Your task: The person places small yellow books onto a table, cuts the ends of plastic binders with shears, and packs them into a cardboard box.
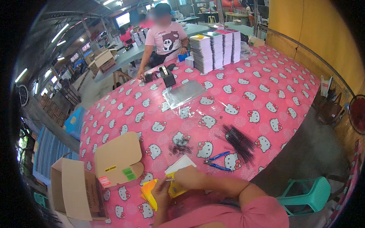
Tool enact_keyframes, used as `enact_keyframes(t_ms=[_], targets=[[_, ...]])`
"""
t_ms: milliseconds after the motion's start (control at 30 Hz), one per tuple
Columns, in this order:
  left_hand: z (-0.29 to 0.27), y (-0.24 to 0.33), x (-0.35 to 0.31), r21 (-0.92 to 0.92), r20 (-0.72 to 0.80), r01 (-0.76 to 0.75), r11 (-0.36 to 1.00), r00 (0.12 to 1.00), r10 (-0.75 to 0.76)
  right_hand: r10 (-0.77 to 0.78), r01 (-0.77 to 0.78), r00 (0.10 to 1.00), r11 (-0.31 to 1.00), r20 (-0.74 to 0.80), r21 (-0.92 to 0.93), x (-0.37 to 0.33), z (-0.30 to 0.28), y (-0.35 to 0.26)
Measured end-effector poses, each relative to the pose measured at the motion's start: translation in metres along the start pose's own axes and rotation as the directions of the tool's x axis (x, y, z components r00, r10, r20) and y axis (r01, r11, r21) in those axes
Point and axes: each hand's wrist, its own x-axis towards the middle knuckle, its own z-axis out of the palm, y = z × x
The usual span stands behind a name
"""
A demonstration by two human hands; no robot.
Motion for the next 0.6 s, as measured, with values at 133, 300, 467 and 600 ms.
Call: enact_keyframes(t_ms=[133,300,467,600], targets=[[-0.004,0.002,-0.002,-0.035,-0.009,0.03,0.999,0.999,-0.03,-0.05,0.088,0.936,0.991,-0.348,0.096,-0.035,-0.002,-0.009],[0.009,0.012,0.002,-0.241,0.043,0.116,0.964,0.993,-0.109,0.071,0.203,0.445,0.963,-0.893,0.178,-0.047,0.016,0.047],[0.019,0.01,0.012,-0.234,-0.025,0.021,0.972,0.999,-0.028,0.284,-0.077,0.507,0.955,-0.814,0.286,-0.047,0.064,0.116],[0.026,0.022,0.015,-0.228,-0.069,-0.048,0.972,0.997,0.033,0.232,-0.294,0.629,0.955,-0.742,0.049,-0.041,0.114,0.128]])
